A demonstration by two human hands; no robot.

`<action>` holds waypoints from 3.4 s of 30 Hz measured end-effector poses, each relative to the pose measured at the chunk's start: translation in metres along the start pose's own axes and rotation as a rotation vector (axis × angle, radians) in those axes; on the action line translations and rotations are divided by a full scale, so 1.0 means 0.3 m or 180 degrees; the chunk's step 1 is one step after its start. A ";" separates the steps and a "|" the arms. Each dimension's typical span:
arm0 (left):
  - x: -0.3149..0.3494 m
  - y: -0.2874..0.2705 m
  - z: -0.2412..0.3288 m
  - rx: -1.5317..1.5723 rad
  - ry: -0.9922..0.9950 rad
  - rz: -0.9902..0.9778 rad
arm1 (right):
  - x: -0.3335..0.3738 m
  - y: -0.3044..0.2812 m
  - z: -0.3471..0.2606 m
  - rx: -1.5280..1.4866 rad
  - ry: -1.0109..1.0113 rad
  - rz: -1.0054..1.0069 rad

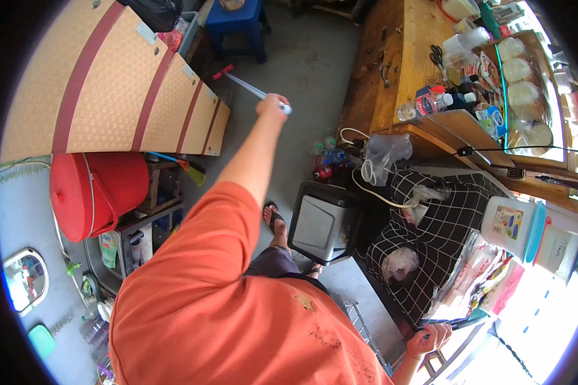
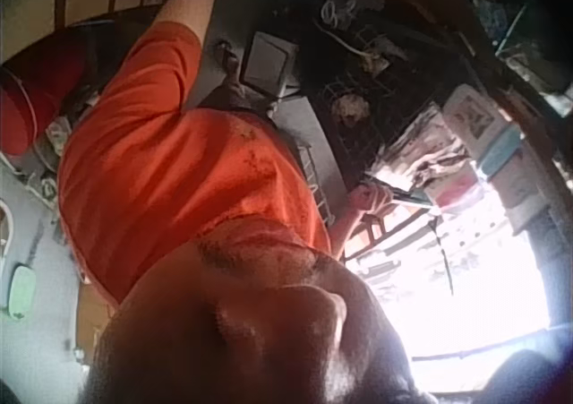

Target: The person seals a cup using a cup sealing machine, retrieves a drink from a refrigerator to hand to a customer, and then mops the floor with a mop.

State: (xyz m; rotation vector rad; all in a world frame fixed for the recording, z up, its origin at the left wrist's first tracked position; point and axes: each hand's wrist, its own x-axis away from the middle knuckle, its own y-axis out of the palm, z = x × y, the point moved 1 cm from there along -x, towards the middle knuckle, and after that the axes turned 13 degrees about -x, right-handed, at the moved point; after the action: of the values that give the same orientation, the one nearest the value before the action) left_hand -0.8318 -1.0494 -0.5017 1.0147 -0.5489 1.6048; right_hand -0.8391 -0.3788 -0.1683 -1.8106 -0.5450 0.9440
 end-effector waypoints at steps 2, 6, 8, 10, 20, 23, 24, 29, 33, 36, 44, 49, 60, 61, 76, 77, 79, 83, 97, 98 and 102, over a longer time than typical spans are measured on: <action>0.059 0.018 -0.125 -0.0098 0.0132 -0.0042 | 0.016 0.008 0.019 -0.0050 -0.0038 0.0002; 0.221 0.000 -0.273 0.0377 -0.0422 -0.0212 | 0.029 0.012 0.022 -0.0003 0.0050 -0.0038; 0.182 -0.043 -0.234 0.0302 -0.0256 -0.0274 | 0.014 0.008 0.005 0.0098 0.0092 -0.0019; 0.087 -0.090 -0.139 0.0092 -0.0073 -0.0276 | 0.039 0.002 0.019 -0.0035 0.0152 -0.0054; 0.109 -0.065 -0.268 0.0322 0.0062 -0.0354 | 0.039 0.010 0.028 -0.0172 0.0238 -0.0186; 0.026 -0.132 -0.251 -0.0273 0.0218 -0.0359 | 0.039 0.009 0.022 -0.0208 0.0332 -0.0227; -0.065 -0.174 -0.207 -0.0360 0.0294 -0.0367 | 0.037 0.010 0.020 -0.0202 0.0347 -0.0225; -0.245 -0.303 -0.174 -0.0464 0.0208 -0.0549 | 0.004 0.020 0.006 -0.0290 0.0302 -0.0318; 0.098 -0.113 -0.455 -0.0067 -0.0151 -0.0398 | 0.034 0.017 0.029 -0.0237 0.0310 -0.0353; 0.192 -0.077 -0.408 0.0112 -0.0281 -0.0431 | 0.032 0.015 0.019 -0.0200 0.0321 -0.0342; -0.146 -0.184 -0.161 -0.0113 -0.0015 -0.0497 | 0.020 0.032 0.022 -0.0170 0.0161 -0.0292; 0.145 -0.066 -0.431 0.0004 -0.0099 -0.0333 | 0.024 0.014 0.016 -0.0190 0.0325 -0.0353; 0.050 -0.002 -0.322 0.0054 -0.0300 -0.0267 | 0.026 0.034 0.031 -0.0261 0.0157 -0.0299; 0.129 0.016 -0.344 0.0145 -0.0311 -0.0385 | 0.032 0.030 0.030 -0.0235 0.0210 -0.0301; -0.040 -0.155 -0.386 -0.0416 0.0069 -0.0336 | 0.008 0.016 0.012 -0.0155 0.0349 -0.0454; -0.051 -0.167 -0.405 -0.0525 -0.0017 -0.0235 | 0.005 0.018 0.009 -0.0148 0.0367 -0.0492; -0.219 -0.246 -0.388 -0.0642 0.0075 -0.0306 | 0.010 0.024 0.024 -0.0176 0.0339 -0.0566; -0.386 -0.288 -0.308 -0.1065 -0.0111 0.0037 | 0.016 0.022 0.025 -0.0168 0.0400 -0.0681; -0.619 -0.503 -0.550 -0.1461 -0.0086 0.0401 | -0.084 0.118 0.017 0.0082 -0.0011 -0.0399; -0.601 -0.484 -0.591 -0.1334 -0.0088 0.0313 | -0.093 0.120 0.016 0.0098 0.0002 -0.0405; -0.377 -0.381 -0.780 -0.1199 -0.0144 0.0174 | -0.092 0.140 -0.015 0.0130 0.0131 -0.0480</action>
State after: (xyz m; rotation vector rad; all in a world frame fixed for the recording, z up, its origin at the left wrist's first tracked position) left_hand -0.7970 -0.8944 -0.7371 0.7587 -0.8789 1.4569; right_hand -0.8541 -0.4186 -0.1954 -1.7231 -0.6230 0.8081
